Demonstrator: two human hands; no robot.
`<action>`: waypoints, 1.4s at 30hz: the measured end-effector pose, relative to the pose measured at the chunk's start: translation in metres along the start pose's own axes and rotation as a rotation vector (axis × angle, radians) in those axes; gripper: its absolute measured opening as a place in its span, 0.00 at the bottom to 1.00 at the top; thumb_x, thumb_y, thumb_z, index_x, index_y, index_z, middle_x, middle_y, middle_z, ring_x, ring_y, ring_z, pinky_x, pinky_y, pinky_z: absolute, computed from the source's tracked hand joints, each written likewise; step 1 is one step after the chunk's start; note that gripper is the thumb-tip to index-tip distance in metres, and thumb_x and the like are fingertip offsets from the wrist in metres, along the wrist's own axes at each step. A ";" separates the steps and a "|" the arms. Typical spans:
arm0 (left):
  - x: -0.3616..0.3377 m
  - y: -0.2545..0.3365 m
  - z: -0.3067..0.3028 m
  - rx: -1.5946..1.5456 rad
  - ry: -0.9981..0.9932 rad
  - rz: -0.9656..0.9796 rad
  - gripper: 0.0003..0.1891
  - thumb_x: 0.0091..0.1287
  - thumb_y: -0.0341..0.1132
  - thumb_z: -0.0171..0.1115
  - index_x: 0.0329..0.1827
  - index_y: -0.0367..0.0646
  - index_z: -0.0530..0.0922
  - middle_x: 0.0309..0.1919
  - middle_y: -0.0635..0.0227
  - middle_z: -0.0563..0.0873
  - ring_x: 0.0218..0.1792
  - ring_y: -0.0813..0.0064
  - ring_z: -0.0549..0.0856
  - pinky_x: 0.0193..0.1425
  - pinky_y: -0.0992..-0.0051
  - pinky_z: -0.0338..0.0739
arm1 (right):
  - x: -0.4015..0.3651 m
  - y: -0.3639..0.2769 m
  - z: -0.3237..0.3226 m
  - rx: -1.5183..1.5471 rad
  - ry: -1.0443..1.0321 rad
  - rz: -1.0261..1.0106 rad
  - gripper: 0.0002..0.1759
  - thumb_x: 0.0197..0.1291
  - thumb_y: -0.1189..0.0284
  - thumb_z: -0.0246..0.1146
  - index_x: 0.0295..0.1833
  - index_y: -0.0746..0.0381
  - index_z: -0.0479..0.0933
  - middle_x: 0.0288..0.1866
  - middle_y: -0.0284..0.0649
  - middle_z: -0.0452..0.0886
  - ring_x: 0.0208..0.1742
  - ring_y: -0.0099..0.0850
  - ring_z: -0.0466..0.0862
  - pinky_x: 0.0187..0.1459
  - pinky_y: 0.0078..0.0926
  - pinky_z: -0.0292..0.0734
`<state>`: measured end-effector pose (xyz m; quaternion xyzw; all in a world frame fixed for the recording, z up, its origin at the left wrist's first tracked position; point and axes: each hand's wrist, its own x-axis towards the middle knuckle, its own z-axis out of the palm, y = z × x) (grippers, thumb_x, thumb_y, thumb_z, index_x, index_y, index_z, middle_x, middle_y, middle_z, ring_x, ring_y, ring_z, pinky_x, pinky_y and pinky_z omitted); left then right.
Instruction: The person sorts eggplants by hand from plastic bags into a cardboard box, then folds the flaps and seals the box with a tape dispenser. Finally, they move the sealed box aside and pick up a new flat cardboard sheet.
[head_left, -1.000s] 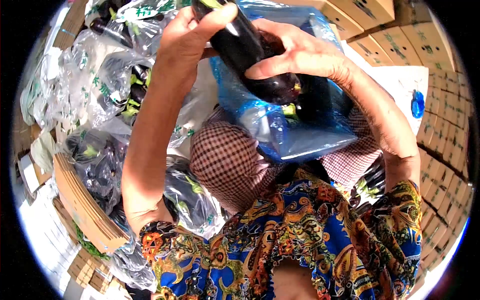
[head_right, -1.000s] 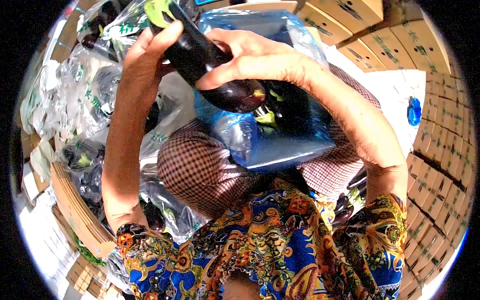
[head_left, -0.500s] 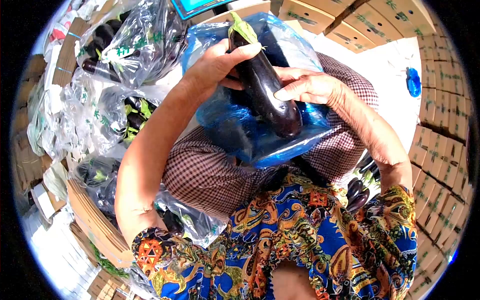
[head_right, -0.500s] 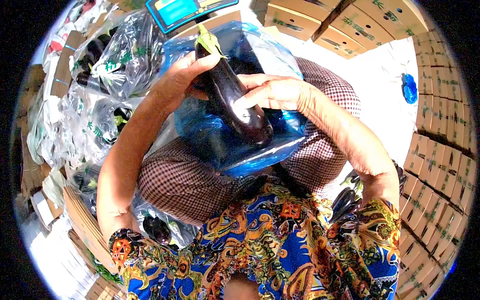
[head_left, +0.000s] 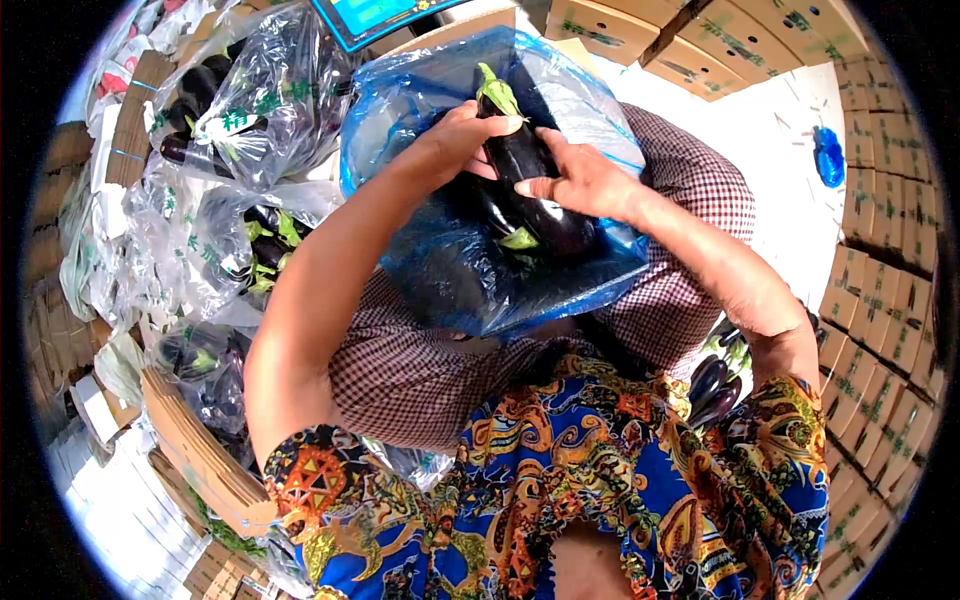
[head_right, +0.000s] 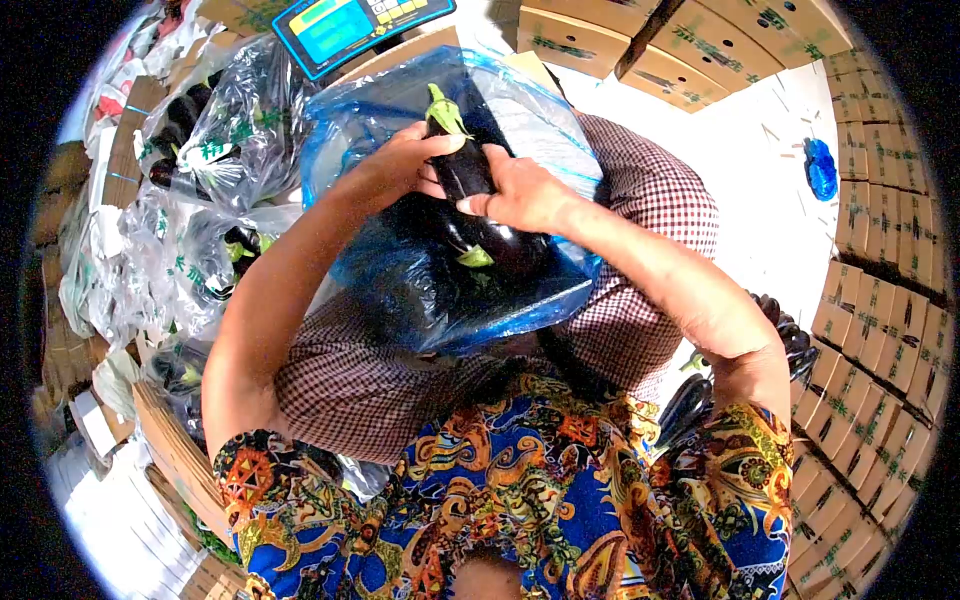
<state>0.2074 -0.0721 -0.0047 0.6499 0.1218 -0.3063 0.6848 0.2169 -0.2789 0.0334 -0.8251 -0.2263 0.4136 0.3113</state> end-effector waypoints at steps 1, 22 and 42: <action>0.013 -0.010 -0.002 -0.014 0.014 -0.025 0.28 0.61 0.47 0.66 0.60 0.41 0.71 0.45 0.61 0.82 0.40 0.70 0.86 0.38 0.69 0.86 | 0.000 -0.003 0.001 -0.219 0.085 -0.004 0.39 0.56 0.58 0.70 0.67 0.68 0.64 0.56 0.56 0.79 0.55 0.49 0.81 0.52 0.38 0.78; -0.120 0.008 -0.072 0.199 0.235 0.183 0.21 0.73 0.46 0.57 0.60 0.40 0.76 0.46 0.63 0.86 0.44 0.73 0.85 0.49 0.73 0.80 | -0.018 0.025 0.029 -1.175 0.197 -0.632 0.14 0.60 0.68 0.57 0.50 0.59 0.80 0.70 0.44 0.69 0.62 0.38 0.71 0.57 0.36 0.72; -0.302 -0.349 -0.145 0.635 0.864 -0.632 0.14 0.65 0.42 0.55 0.44 0.45 0.84 0.42 0.48 0.86 0.47 0.45 0.84 0.52 0.56 0.79 | -0.029 -0.030 0.021 -1.041 -0.002 -0.565 0.29 0.44 0.78 0.68 0.58 0.64 0.77 0.66 0.46 0.69 0.60 0.49 0.69 0.61 0.41 0.72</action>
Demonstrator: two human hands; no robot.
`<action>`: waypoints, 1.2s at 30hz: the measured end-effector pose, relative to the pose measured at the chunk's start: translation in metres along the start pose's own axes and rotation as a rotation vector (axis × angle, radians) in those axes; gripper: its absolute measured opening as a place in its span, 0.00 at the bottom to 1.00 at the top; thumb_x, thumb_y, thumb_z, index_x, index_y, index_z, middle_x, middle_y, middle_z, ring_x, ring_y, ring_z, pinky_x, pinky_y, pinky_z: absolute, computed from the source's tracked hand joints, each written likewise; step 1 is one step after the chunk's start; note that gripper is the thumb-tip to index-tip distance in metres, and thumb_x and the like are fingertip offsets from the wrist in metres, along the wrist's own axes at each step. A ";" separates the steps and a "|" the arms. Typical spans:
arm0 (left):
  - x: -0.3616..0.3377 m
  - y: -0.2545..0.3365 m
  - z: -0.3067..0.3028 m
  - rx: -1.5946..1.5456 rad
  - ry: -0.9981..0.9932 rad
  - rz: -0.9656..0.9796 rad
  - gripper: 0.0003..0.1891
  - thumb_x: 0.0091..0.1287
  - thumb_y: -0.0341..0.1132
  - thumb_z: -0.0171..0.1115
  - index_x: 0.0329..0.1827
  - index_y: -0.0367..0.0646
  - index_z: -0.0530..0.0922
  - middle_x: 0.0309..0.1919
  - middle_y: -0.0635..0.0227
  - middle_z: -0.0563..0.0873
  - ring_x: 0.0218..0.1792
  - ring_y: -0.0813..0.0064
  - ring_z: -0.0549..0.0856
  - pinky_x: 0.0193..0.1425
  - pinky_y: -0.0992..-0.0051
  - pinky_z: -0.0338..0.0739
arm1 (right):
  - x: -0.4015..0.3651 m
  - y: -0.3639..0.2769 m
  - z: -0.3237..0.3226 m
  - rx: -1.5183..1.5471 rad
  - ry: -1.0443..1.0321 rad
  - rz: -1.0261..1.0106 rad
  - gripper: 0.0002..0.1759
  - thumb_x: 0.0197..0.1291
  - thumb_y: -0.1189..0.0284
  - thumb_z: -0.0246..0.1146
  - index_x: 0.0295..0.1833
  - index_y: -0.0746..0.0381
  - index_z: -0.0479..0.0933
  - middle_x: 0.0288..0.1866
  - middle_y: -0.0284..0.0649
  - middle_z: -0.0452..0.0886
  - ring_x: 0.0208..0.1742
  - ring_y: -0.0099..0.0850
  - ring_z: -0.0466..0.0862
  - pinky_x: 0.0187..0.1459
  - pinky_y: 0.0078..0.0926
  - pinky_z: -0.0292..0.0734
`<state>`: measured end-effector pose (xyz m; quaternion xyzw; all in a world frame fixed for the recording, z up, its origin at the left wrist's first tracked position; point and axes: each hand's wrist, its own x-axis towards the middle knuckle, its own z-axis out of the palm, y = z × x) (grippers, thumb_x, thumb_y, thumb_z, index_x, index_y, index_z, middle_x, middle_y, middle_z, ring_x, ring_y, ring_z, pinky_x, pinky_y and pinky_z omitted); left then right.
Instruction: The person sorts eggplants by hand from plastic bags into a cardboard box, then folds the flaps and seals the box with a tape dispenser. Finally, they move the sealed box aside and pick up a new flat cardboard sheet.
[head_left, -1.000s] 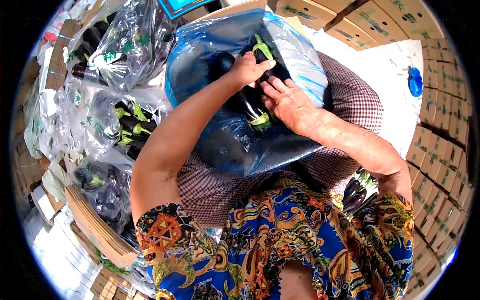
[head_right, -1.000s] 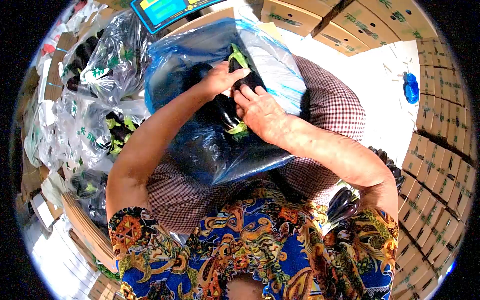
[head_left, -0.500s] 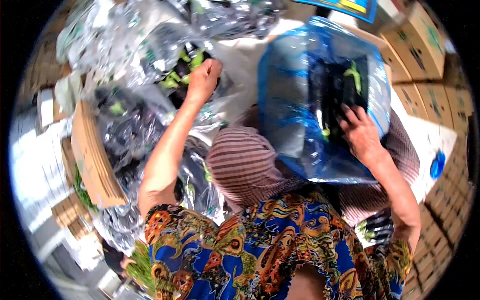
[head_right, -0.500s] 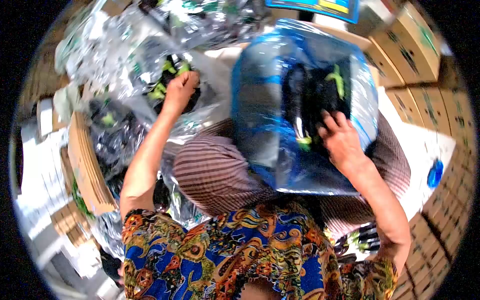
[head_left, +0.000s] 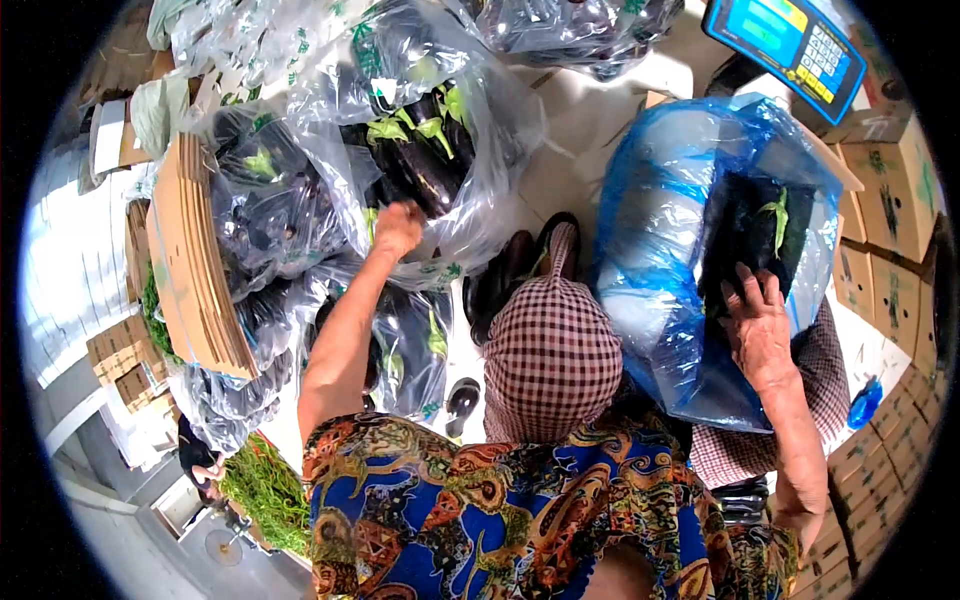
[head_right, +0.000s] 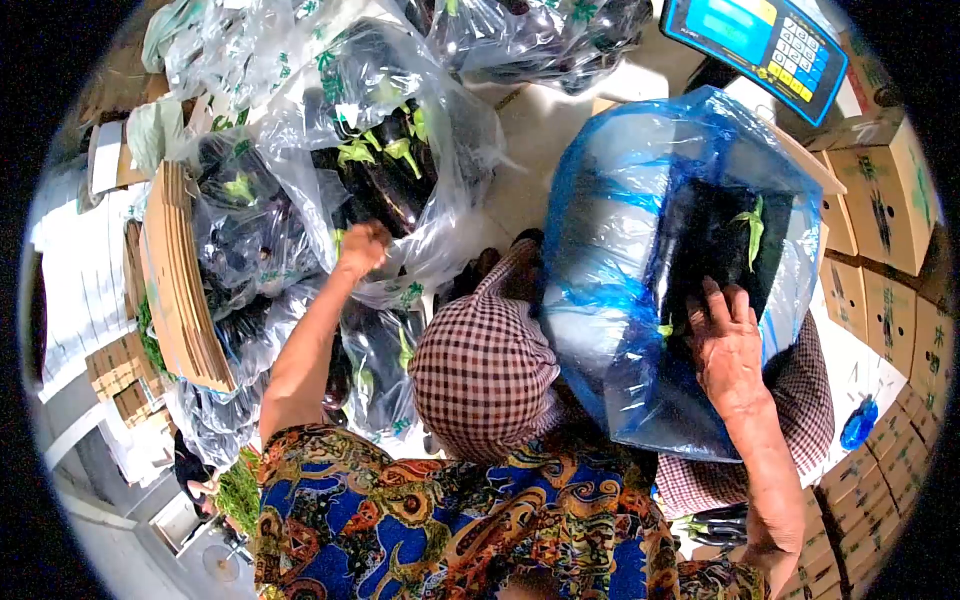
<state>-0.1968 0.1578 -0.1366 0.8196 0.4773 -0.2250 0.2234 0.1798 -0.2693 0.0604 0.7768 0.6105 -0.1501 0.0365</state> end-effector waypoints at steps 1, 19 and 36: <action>-0.006 0.013 -0.011 -0.092 0.261 0.003 0.13 0.64 0.40 0.56 0.43 0.43 0.83 0.38 0.49 0.87 0.41 0.47 0.86 0.47 0.58 0.80 | 0.000 0.001 0.000 -0.004 -0.013 -0.004 0.29 0.44 0.78 0.68 0.58 0.64 0.77 0.66 0.46 0.69 0.60 0.49 0.69 0.61 0.41 0.72; -0.011 -0.013 -0.066 -0.124 0.538 -0.222 0.46 0.53 0.50 0.72 0.70 0.38 0.58 0.57 0.37 0.74 0.56 0.41 0.78 0.59 0.55 0.75 | 0.004 -0.002 -0.003 0.005 0.039 0.023 0.28 0.43 0.79 0.65 0.56 0.63 0.78 0.63 0.46 0.71 0.58 0.49 0.71 0.59 0.43 0.73; -0.159 0.055 -0.092 -1.995 -0.264 0.228 0.30 0.67 0.38 0.60 0.69 0.33 0.65 0.60 0.42 0.78 0.47 0.54 0.87 0.32 0.74 0.85 | 0.003 0.006 -0.002 -0.028 0.018 0.024 0.25 0.49 0.73 0.69 0.56 0.63 0.78 0.62 0.45 0.73 0.57 0.49 0.71 0.58 0.42 0.73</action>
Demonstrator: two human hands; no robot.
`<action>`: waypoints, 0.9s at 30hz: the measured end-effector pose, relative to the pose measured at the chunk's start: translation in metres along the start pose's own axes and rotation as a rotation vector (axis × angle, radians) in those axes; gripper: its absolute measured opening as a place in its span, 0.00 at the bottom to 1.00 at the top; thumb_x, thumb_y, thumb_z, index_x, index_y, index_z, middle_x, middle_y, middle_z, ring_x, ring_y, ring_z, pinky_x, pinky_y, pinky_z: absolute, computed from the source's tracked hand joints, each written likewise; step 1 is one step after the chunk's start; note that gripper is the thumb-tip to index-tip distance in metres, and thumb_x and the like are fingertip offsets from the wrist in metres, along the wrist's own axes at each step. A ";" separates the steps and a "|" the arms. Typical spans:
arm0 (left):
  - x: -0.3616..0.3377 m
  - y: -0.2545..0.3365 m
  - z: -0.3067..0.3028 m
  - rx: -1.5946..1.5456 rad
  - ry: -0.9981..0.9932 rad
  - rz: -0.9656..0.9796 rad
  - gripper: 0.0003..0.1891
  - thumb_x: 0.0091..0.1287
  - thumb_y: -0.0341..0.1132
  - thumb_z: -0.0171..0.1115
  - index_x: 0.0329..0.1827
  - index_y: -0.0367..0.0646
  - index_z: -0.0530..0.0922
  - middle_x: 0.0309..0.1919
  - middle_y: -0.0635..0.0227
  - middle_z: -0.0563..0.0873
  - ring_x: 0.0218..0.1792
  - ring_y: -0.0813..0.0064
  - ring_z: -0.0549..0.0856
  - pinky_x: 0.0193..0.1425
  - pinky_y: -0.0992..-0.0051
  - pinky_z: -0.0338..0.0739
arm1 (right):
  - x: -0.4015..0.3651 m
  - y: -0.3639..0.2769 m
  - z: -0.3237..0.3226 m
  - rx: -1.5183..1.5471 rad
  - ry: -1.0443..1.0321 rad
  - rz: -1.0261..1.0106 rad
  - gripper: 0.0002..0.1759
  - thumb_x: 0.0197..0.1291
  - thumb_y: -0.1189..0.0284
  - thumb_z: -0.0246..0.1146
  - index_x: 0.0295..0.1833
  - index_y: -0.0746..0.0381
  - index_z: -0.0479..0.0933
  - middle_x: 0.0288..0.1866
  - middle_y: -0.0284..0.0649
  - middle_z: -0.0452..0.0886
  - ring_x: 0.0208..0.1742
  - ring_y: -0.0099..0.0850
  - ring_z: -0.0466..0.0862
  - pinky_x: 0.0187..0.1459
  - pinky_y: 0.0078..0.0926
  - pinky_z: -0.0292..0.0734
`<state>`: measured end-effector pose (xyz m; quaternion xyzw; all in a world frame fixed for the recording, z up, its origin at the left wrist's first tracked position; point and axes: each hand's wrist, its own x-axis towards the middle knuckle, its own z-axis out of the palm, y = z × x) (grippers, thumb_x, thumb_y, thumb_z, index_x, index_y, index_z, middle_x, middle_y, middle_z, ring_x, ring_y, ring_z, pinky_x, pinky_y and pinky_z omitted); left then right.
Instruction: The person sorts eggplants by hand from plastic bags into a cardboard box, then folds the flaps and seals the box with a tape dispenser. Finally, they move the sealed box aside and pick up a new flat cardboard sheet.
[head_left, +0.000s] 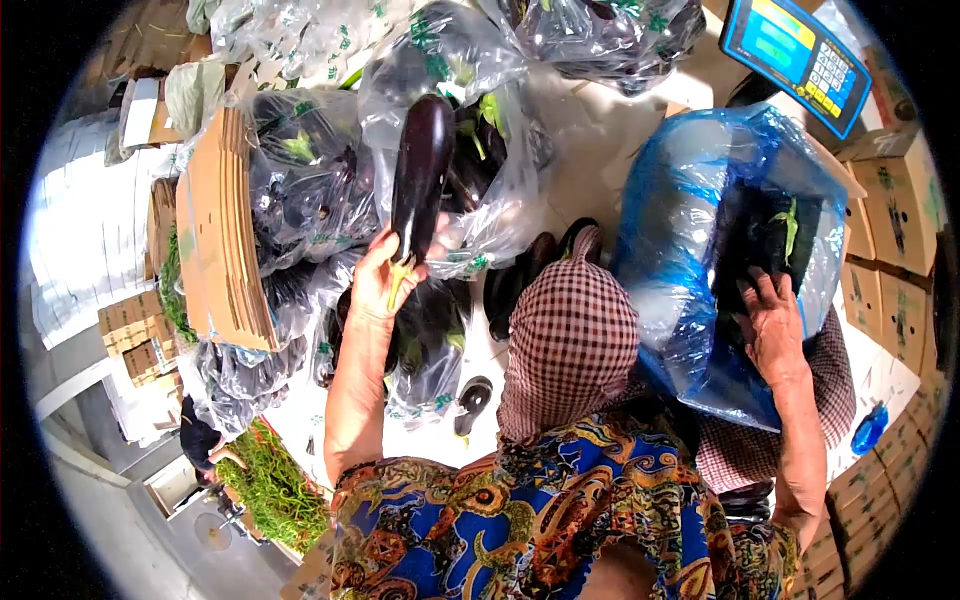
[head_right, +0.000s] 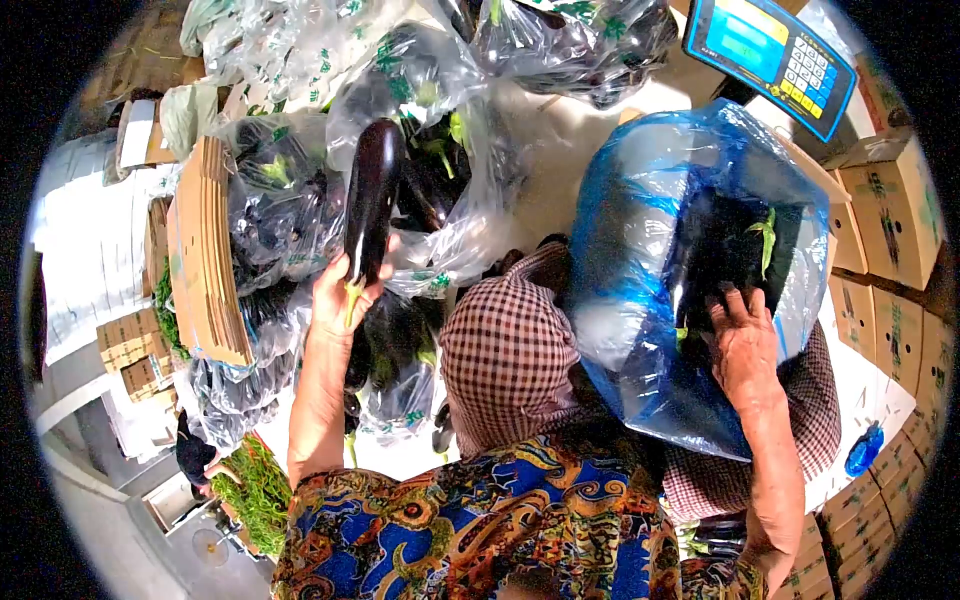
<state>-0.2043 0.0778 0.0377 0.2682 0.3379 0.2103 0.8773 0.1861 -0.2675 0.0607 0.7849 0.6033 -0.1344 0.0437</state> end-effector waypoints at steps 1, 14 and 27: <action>-0.005 -0.001 0.008 -0.045 -0.057 -0.024 0.32 0.66 0.39 0.61 0.70 0.31 0.64 0.59 0.40 0.78 0.43 0.56 0.87 0.30 0.75 0.85 | -0.001 0.000 -0.003 0.010 -0.015 -0.001 0.24 0.50 0.74 0.69 0.56 0.63 0.78 0.61 0.45 0.74 0.58 0.49 0.71 0.58 0.40 0.73; 0.037 0.013 0.248 1.669 -0.669 0.710 0.34 0.46 0.19 0.72 0.61 0.46 0.78 0.56 0.59 0.83 0.57 0.56 0.83 0.62 0.66 0.76 | 0.012 0.005 -0.077 2.247 -0.077 -0.020 0.41 0.69 0.42 0.50 0.69 0.68 0.66 0.60 0.48 0.78 0.53 0.35 0.84 0.48 0.31 0.84; 0.078 -0.067 0.330 0.914 -0.315 0.850 0.44 0.60 0.40 0.71 0.73 0.32 0.55 0.68 0.52 0.67 0.66 0.62 0.71 0.66 0.64 0.70 | -0.035 0.038 -0.025 2.654 0.239 -0.085 0.34 0.71 0.55 0.52 0.69 0.72 0.62 0.58 0.63 0.77 0.48 0.57 0.85 0.36 0.36 0.89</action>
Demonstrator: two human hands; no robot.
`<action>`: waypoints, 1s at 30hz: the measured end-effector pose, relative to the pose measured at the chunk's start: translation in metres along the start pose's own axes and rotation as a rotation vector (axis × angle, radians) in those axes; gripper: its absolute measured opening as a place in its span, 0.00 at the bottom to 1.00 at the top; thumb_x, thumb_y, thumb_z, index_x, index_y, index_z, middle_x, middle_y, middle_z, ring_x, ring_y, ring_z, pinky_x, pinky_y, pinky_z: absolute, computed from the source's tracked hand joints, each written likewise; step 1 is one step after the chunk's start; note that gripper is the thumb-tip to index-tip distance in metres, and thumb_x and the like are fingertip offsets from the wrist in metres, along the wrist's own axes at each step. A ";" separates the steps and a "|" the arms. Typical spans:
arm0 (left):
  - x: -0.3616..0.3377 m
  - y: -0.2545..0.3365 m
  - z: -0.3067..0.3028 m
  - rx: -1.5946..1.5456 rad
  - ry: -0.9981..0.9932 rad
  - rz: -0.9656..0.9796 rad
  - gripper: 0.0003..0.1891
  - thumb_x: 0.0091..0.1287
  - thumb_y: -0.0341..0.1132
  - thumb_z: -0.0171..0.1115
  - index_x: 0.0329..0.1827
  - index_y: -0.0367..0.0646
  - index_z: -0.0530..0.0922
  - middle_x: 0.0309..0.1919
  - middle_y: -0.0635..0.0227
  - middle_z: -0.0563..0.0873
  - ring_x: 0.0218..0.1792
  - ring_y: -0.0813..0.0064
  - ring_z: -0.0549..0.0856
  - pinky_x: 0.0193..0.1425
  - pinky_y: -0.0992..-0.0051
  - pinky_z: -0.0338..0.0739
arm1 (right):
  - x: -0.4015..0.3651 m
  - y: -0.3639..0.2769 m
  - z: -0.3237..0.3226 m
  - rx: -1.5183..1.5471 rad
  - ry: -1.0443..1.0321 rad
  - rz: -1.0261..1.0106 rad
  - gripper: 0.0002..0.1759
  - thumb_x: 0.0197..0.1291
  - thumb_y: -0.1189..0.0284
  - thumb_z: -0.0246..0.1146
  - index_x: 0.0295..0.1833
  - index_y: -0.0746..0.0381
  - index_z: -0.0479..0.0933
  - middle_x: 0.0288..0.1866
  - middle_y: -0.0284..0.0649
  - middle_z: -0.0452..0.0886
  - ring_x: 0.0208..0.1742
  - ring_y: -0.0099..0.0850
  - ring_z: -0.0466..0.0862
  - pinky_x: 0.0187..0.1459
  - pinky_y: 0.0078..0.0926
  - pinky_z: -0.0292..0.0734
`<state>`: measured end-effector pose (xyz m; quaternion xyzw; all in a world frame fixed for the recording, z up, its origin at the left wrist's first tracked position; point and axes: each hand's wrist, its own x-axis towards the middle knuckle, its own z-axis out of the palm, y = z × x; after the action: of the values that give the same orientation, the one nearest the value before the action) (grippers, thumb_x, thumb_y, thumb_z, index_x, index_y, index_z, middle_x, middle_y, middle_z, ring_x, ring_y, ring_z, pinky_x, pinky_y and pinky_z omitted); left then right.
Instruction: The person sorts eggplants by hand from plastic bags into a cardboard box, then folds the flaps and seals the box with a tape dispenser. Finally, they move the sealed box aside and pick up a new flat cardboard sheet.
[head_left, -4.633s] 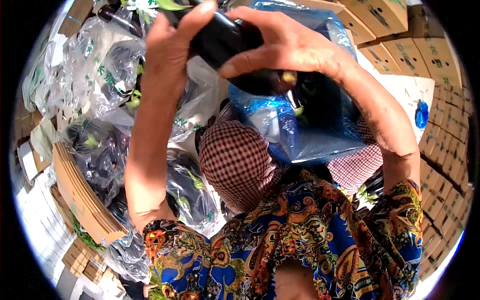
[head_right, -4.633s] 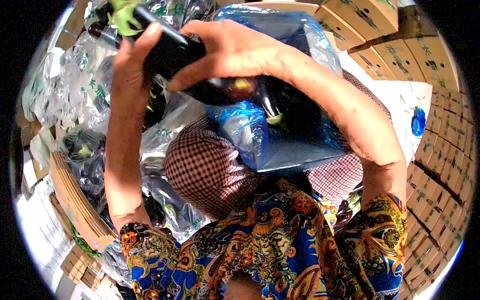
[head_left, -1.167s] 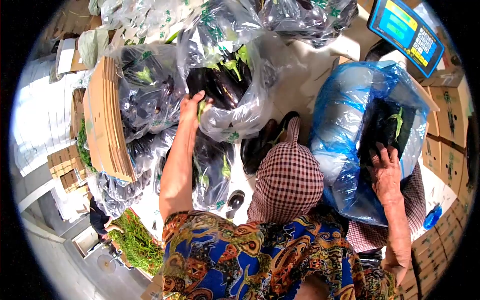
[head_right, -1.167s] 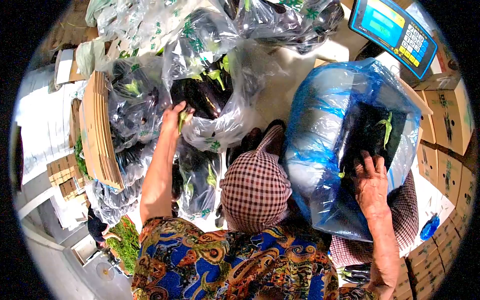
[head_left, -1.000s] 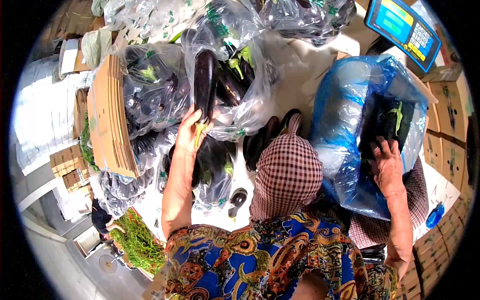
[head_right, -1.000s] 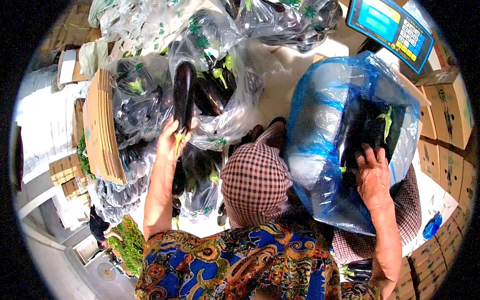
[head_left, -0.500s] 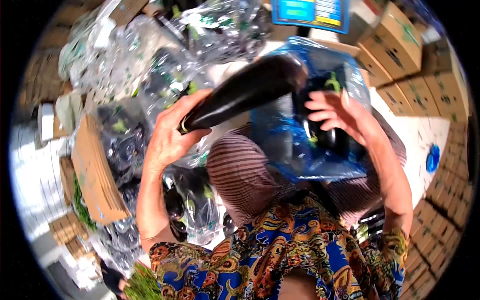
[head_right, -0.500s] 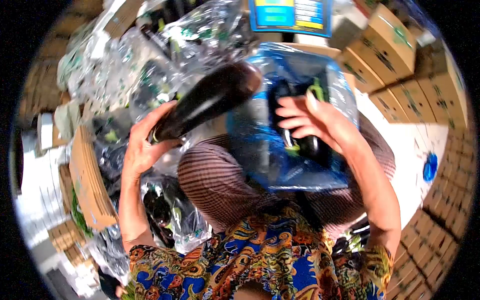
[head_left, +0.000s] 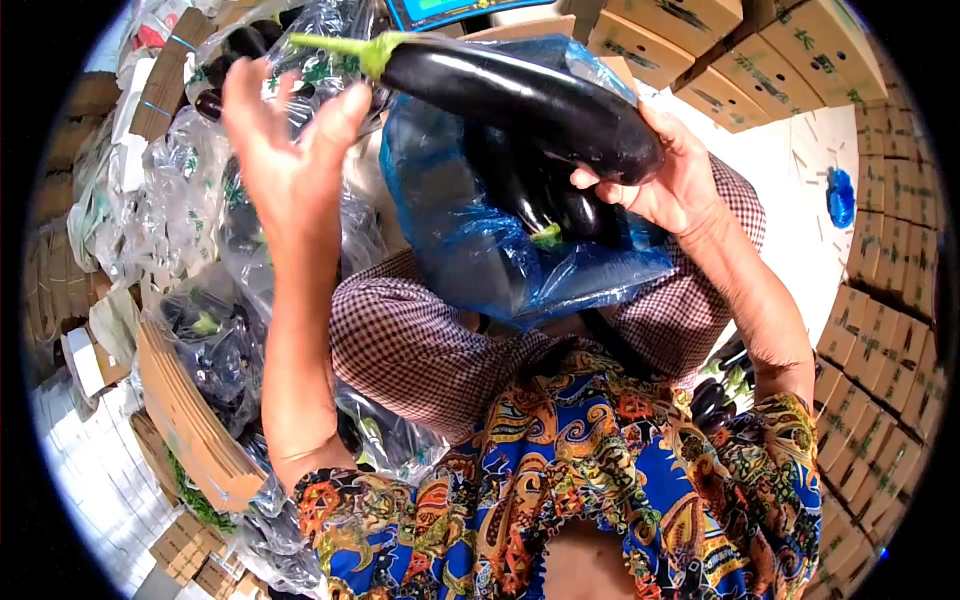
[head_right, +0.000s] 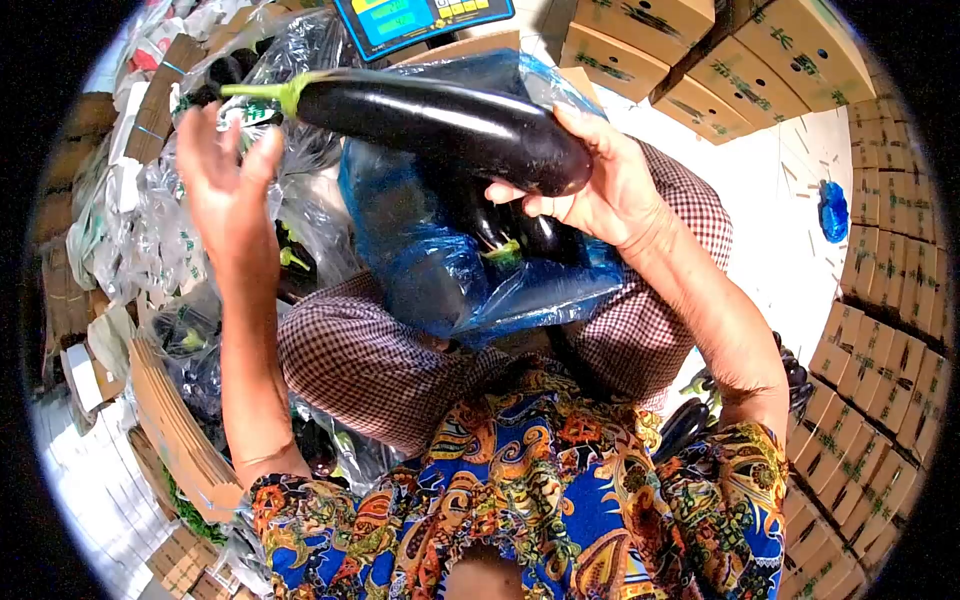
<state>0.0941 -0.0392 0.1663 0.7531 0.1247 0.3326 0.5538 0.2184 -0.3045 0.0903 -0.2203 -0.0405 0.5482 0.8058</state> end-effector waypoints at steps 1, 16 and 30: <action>0.005 0.004 0.004 -0.196 -0.095 -0.155 0.44 0.62 0.42 0.70 0.74 0.32 0.53 0.67 0.53 0.69 0.64 0.63 0.73 0.65 0.65 0.70 | 0.000 0.000 -0.001 0.018 0.014 0.011 0.34 0.71 0.55 0.52 0.69 0.72 0.62 0.58 0.63 0.77 0.47 0.57 0.85 0.35 0.35 0.89; 0.034 -0.104 0.063 0.420 -0.816 -0.215 0.39 0.62 0.54 0.65 0.65 0.31 0.68 0.40 0.63 0.80 0.42 0.73 0.79 0.43 0.74 0.76 | -0.043 0.073 0.014 -1.848 -0.410 -0.006 0.25 0.56 0.62 0.66 0.56 0.64 0.76 0.35 0.48 0.84 0.42 0.50 0.84 0.45 0.41 0.79; -0.007 -0.194 0.126 0.655 -0.768 -0.342 0.35 0.57 0.65 0.62 0.46 0.36 0.78 0.44 0.43 0.84 0.51 0.45 0.83 0.55 0.57 0.77 | -0.032 0.072 0.026 -1.697 -0.493 0.141 0.32 0.59 0.54 0.65 0.61 0.68 0.73 0.49 0.52 0.82 0.52 0.49 0.81 0.52 0.42 0.77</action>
<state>0.2044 -0.0689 -0.0346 0.9230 0.1310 -0.1185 0.3419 0.1353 -0.3038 0.0902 -0.6211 -0.5922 0.4139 0.3036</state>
